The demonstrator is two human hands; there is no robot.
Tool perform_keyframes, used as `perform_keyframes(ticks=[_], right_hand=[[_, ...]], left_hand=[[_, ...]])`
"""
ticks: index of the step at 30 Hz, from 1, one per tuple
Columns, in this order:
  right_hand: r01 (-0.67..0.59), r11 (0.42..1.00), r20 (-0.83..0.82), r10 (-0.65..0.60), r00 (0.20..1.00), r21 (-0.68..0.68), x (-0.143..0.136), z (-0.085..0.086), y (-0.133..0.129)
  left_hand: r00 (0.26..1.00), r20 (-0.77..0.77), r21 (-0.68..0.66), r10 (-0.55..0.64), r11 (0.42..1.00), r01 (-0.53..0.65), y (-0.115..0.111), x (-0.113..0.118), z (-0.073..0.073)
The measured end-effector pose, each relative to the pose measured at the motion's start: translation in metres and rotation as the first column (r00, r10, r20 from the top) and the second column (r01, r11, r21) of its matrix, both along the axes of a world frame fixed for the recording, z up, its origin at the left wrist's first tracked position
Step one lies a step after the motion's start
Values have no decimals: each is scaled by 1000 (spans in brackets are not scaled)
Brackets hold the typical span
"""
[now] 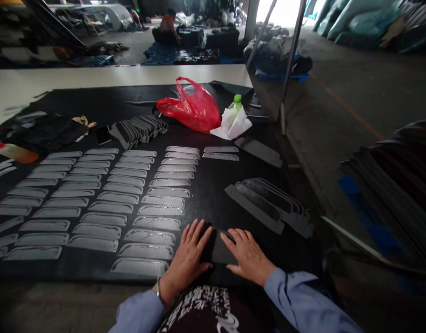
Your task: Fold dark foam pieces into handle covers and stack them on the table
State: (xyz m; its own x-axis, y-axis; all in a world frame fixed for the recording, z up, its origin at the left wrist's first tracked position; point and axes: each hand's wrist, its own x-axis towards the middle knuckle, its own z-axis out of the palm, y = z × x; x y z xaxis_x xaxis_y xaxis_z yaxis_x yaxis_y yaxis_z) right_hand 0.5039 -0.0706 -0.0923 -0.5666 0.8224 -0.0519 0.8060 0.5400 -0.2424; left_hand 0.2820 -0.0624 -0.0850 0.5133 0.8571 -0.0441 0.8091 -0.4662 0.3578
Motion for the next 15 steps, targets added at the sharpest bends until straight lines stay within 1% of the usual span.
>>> perform_keyframes(ticks=[3,5,7,9,11,12,13,15], right_hand=[[-23,1000,-27,23,999,-4,1,0,1],[-2,1000,-31,2,1000,-11,0,-3,-2],[36,999,-27,-37,999,-26,0,-5,-6],[33,998,-44,-35,998,-47,-1,0,-2],[7,999,-88,-10,996,-42,1,10,19],[12,1000,-114,-14,993,-21,2,17,37],[44,999,-134,-42,990,14,5,23,59],[139,986,-169,-122,978,92,13,30,114]], left_hand=[[998,-40,-111,-45,993,40,14,8,2],[998,-49,-159,-48,986,40,17,10,4],[998,-58,-165,-17,986,8,15,10,4],[998,-64,-150,16,988,-26,10,10,2],[997,-63,-135,33,990,-41,5,10,-4],[998,-59,-131,35,991,-43,3,9,-9],[998,-55,-128,37,991,-44,1,9,-14],[998,-49,-113,30,993,-35,0,8,-27]])
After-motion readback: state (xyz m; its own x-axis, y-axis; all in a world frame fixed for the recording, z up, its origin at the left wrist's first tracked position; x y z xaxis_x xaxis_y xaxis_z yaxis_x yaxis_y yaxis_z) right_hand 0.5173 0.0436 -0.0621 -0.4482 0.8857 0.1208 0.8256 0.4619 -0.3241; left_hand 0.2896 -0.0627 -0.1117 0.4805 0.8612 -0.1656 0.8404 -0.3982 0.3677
